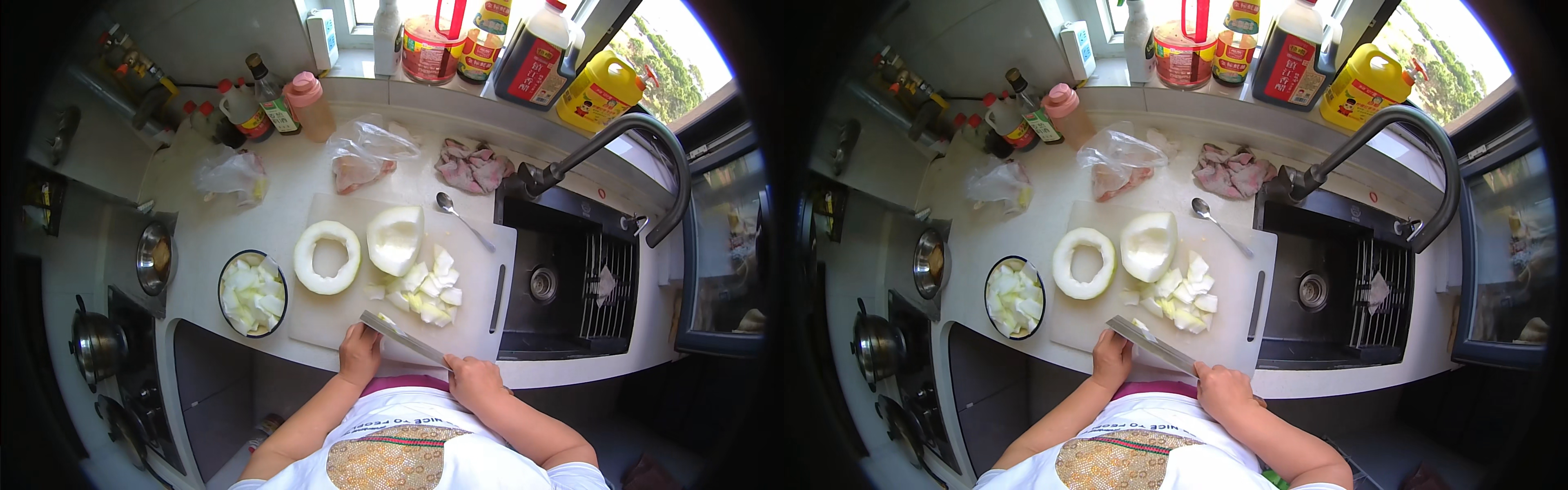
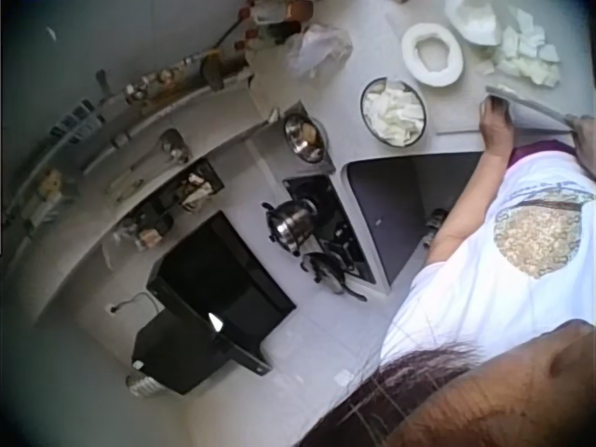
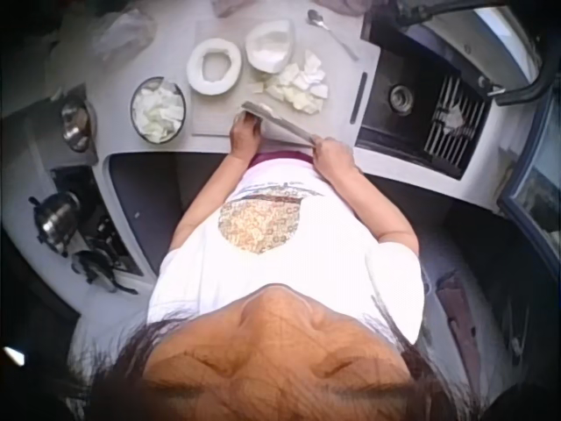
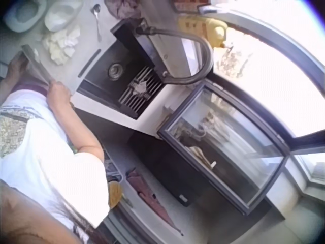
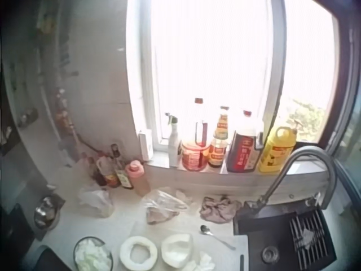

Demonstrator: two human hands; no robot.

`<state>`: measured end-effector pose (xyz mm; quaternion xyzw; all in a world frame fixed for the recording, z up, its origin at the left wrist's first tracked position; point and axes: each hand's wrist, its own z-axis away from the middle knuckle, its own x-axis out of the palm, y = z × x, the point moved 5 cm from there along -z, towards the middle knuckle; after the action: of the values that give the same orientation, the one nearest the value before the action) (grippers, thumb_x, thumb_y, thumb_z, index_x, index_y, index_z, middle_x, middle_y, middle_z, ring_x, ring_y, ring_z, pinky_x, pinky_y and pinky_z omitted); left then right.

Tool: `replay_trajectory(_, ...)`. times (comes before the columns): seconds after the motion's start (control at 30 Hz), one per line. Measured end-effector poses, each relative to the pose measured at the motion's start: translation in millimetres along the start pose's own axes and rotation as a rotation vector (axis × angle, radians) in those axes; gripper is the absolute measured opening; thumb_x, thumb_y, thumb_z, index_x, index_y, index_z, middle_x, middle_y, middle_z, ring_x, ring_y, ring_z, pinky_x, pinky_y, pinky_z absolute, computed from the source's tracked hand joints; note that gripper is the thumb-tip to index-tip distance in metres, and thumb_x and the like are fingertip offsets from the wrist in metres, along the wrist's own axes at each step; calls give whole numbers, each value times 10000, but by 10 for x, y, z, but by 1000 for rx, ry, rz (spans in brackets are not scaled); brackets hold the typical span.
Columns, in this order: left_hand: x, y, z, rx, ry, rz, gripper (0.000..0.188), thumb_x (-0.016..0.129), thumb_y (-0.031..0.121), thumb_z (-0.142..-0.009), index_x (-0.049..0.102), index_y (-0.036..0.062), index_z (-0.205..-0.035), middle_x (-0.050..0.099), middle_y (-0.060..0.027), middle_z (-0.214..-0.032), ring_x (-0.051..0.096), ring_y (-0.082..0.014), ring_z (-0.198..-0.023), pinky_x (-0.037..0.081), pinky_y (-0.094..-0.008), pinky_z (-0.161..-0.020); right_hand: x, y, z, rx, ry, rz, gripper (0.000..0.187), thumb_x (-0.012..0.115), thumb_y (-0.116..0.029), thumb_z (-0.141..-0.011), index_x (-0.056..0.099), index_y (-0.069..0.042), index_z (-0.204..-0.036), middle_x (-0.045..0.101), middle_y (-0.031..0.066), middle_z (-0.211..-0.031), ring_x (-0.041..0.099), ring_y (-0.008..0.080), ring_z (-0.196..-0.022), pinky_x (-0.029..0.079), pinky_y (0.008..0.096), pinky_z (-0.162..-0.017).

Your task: The person chops a large white vegetable into cubes on a cutting board using a cleaver and transfers the pieces into a bowl. They then open a drawer to retrieve a metal bowl and place it on the counter.

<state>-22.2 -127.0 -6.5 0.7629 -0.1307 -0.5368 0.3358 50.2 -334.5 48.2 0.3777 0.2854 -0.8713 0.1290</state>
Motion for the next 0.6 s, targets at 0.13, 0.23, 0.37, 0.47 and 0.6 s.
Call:
replay_trajectory(0.13,6,-8,6,5,34,10,207,664,18,-773,642,86,-967,636,-109,-956,606,-343,-858,513,-425,-711,0,-37,-130,21,22,-3,224,592,-156,-829,690,-138,-1030,686,161,-808,668,348,-740,532,475,-684)
replay_trajectory(0.23,-11,14,-3,8,38,8,190,662,20,-776,649,89,-953,640,-105,-948,607,-334,-855,511,-414,-720,87,-39,-305,22,5,-12,222,576,-163,-836,696,-135,-1021,690,160,-819,670,351,-756,533,473,-695)
replay_trajectory(0.37,-19,40,-18,-2,15,11,173,670,8,-774,637,53,-937,640,-137,-922,606,-350,-844,500,-414,-735,238,-24,-510,26,-11,11,248,562,-169,-841,688,-141,-1053,688,158,-826,667,358,-751,533,472,-699)
replay_trajectory(0.47,-8,24,-5,-10,22,27,183,674,7,-772,646,63,-944,639,-134,-912,606,-354,-846,502,-423,-735,234,-14,-448,-12,50,-8,262,571,-169,-835,679,-145,-1073,683,156,-812,663,360,-733,532,475,-692)
replay_trajectory(0.6,5,-2,22,28,82,11,202,659,-3,-757,650,81,-941,626,-110,-921,603,-341,-835,515,-431,-687,-1,-59,-118,-3,58,-45,213,574,-158,-855,616,-116,-1059,674,167,-839,667,372,-765,532,487,-699)
